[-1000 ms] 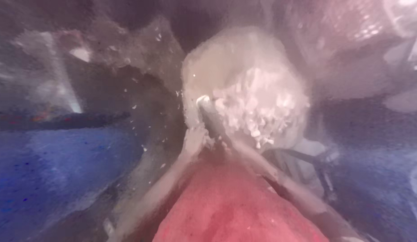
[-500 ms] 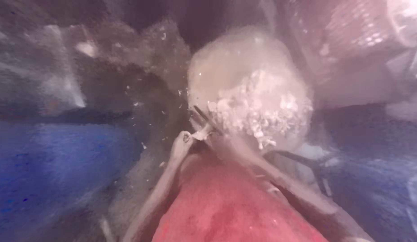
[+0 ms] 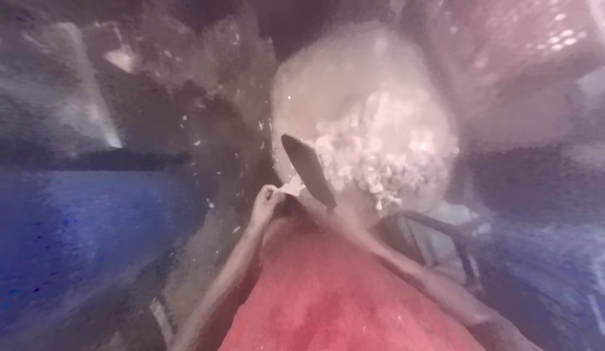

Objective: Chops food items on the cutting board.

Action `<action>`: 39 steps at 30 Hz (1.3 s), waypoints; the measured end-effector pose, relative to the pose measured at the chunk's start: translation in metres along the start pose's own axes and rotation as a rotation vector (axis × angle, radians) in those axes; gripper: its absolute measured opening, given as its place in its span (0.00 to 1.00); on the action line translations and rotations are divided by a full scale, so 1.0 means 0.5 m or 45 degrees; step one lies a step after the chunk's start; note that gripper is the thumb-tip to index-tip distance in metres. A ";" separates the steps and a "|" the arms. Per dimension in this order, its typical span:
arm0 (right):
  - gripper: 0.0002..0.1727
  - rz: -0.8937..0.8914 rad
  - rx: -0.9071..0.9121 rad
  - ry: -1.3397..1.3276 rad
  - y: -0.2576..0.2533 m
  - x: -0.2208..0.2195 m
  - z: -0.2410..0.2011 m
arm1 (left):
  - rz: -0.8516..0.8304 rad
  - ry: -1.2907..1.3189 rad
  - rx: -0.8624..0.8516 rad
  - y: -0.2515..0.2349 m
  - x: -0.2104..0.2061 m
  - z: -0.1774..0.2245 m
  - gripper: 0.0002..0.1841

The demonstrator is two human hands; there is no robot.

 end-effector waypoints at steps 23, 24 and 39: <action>0.30 -0.265 -0.310 0.206 -0.006 0.000 0.049 | 0.083 -0.391 -0.043 0.025 -0.054 0.032 0.19; 0.32 -0.326 -0.459 0.175 -0.008 0.006 0.083 | 0.042 -0.410 -0.068 0.022 -0.061 0.046 0.19; 0.35 -0.366 -0.439 0.895 0.126 0.118 0.108 | -0.386 -1.271 -0.514 -0.201 -0.311 0.430 0.18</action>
Point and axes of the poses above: each hand's wrist, its own y-axis away from the middle knuckle, its own x-axis out of the back of the hand, z = x × y, the point moved 8 cm from there along -y, towards the middle knuckle
